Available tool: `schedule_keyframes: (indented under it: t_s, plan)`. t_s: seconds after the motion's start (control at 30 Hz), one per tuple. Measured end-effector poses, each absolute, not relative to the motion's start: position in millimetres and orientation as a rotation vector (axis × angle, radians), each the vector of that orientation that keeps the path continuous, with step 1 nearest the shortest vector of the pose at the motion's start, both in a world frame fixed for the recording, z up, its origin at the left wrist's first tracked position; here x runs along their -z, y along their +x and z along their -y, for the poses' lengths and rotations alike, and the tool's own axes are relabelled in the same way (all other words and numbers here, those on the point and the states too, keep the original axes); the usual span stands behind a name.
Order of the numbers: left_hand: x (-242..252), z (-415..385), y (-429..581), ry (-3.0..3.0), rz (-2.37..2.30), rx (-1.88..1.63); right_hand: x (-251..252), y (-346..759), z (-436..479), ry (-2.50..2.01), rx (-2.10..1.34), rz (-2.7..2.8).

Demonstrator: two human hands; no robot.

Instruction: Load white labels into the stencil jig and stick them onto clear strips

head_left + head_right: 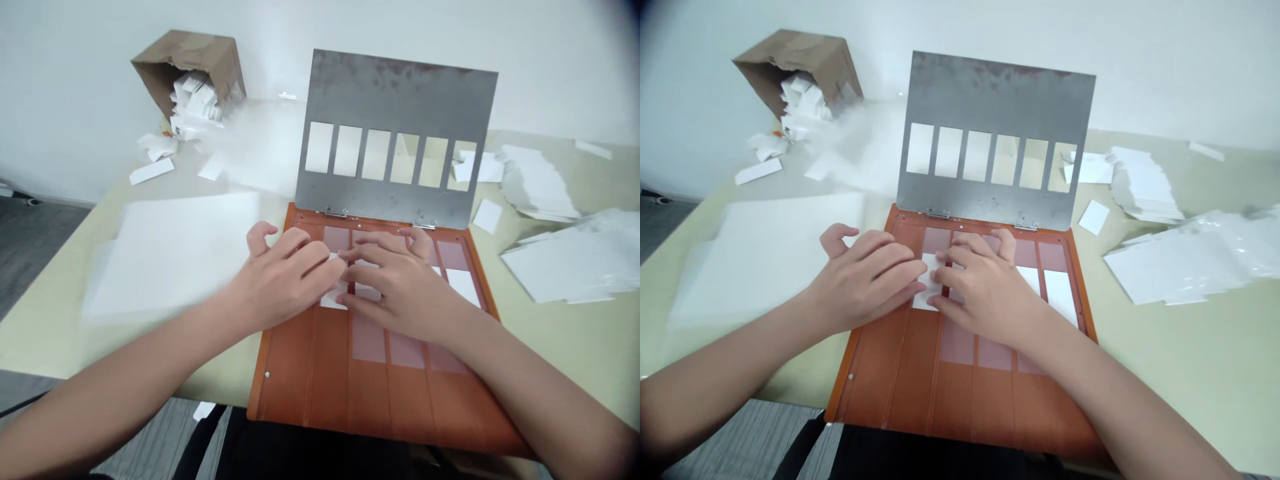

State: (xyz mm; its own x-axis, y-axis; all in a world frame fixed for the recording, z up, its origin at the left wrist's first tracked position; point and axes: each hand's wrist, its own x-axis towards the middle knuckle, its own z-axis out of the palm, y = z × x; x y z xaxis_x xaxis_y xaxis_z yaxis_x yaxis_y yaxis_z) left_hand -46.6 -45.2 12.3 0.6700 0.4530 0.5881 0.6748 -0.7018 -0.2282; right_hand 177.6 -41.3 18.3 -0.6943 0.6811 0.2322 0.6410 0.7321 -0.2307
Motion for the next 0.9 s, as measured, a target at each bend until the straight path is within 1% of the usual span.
schedule_keyframes:
  t_s: [0.17, 0.33, 0.43, 0.57, 0.73, 0.83, 0.9]
  plan:
    - [-14, 52, -45, -2.544, 1.013, 0.746, -13, 177, 39, -1.016, -0.15, 2.597]
    - [-17, 59, -43, -2.691, 1.418, 0.509, -7, 177, 38, -0.973, -0.063, 2.554]
    - [-17, 59, -44, -2.723, 1.511, 0.453, -7, 176, 38, -0.975, -0.037, 2.525]
    - [-19, 61, -43, -2.656, 1.439, 0.486, -7, 174, 39, -0.981, -0.043, 2.504]
    - [-22, 80, -34, -2.619, 1.065, 0.562, -8, 173, 40, -0.967, -0.045, 2.497]
    - [-19, 98, -25, -2.666, 0.967, 0.485, -9, 172, 40, -0.963, -0.047, 2.495]
    - [-15, 107, -22, -2.656, 0.996, 0.444, -9, 172, 41, -0.98, -0.088, 2.493]
